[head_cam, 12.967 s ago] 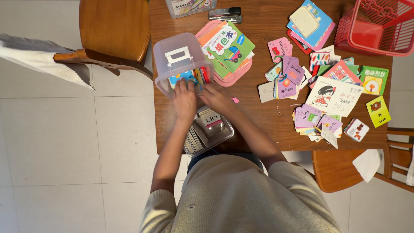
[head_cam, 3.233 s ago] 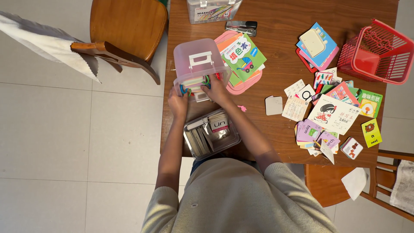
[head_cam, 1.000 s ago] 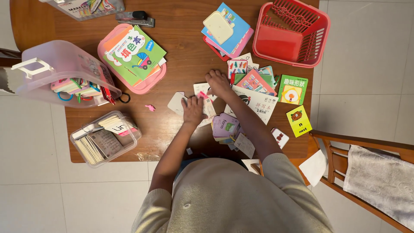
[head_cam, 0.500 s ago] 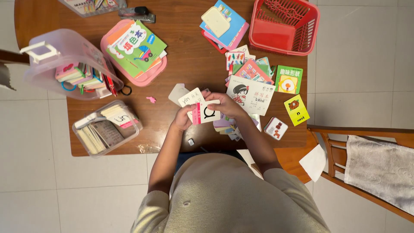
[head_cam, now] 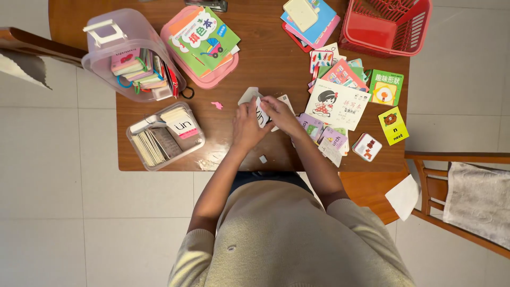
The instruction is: The person sorts a large pile of colorful flashcards on a wooden table, picking them up, briefly inspecting them, and placing them into a clear plastic container. The person also uses rubber bands to bundle some cards before placing them into a larger storage bin.
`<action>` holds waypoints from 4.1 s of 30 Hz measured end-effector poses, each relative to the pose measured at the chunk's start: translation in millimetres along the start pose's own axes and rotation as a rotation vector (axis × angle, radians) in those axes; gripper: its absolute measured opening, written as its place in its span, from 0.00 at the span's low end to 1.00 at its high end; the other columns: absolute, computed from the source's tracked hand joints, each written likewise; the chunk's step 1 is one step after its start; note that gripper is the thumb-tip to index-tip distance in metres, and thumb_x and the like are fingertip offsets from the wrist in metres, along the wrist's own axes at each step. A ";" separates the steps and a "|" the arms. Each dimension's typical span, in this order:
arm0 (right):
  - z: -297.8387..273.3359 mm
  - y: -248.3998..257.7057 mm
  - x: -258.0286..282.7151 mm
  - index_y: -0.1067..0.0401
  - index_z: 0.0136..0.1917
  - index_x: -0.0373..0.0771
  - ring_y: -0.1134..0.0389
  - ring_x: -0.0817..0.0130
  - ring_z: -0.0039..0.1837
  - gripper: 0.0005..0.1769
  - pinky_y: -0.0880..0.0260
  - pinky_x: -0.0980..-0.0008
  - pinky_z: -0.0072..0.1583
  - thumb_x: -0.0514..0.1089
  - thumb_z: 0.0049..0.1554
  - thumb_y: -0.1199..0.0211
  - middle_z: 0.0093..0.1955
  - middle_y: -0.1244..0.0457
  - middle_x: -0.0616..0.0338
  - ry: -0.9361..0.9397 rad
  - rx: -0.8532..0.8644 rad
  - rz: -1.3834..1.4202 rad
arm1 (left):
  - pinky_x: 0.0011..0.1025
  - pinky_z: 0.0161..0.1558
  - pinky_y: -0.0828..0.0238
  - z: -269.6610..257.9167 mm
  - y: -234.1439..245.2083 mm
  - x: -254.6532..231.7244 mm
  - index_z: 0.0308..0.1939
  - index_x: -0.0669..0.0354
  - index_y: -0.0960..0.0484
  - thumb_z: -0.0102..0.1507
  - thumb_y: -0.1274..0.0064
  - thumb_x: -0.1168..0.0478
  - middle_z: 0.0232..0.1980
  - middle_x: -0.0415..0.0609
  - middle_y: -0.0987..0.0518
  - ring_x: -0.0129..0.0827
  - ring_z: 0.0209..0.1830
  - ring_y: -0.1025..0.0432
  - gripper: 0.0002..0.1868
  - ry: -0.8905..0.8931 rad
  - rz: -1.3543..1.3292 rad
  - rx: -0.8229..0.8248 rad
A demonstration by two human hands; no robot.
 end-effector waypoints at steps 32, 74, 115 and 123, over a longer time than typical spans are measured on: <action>74.8 118.6 -126.1 0.26 0.49 0.34 0.27 0.50 0.46 0.17 0.28 0.54 0.50 0.47 0.53 0.28 0.42 0.30 0.46 -0.091 -0.481 -0.484 | 0.44 0.57 0.29 -40.1 -19.1 81.3 0.79 0.62 0.49 0.55 0.33 0.53 0.65 0.65 0.30 0.56 0.62 0.31 0.55 0.133 -0.309 -0.094; 52.7 -316.0 57.6 0.26 0.57 0.36 0.27 0.73 0.44 0.10 0.23 0.69 0.49 0.40 0.63 0.36 0.51 0.30 0.56 0.288 0.167 -0.117 | 0.42 0.64 0.31 -133.2 221.3 247.2 0.79 0.63 0.49 0.53 0.27 0.61 0.71 0.64 0.34 0.52 0.67 0.30 0.57 0.011 -0.406 -0.585; -27.8 -204.8 138.2 0.23 0.54 0.40 0.32 0.56 0.56 0.13 0.32 0.56 0.56 0.42 0.55 0.30 0.53 0.35 0.57 0.749 -0.380 -0.782 | 0.48 0.71 0.38 -77.6 119.3 158.8 0.74 0.63 0.35 0.65 0.48 0.71 0.72 0.66 0.37 0.62 0.72 0.38 0.32 -0.134 -0.236 -0.267; -102.5 18.6 31.4 0.23 0.51 0.36 0.32 0.48 0.55 0.07 0.29 0.51 0.55 0.38 0.58 0.37 0.53 0.34 0.49 0.124 -0.780 -0.962 | 0.48 0.71 0.37 -56.9 59.8 57.6 0.73 0.63 0.34 0.65 0.46 0.68 0.73 0.66 0.36 0.61 0.73 0.38 0.31 -0.314 -0.252 -0.146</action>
Point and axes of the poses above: each hand's wrist, its own z-axis towards the middle knuckle, its own y-axis out of the back of the hand, x = y × z, the point moved 10 cm from there along z, towards the middle knuckle
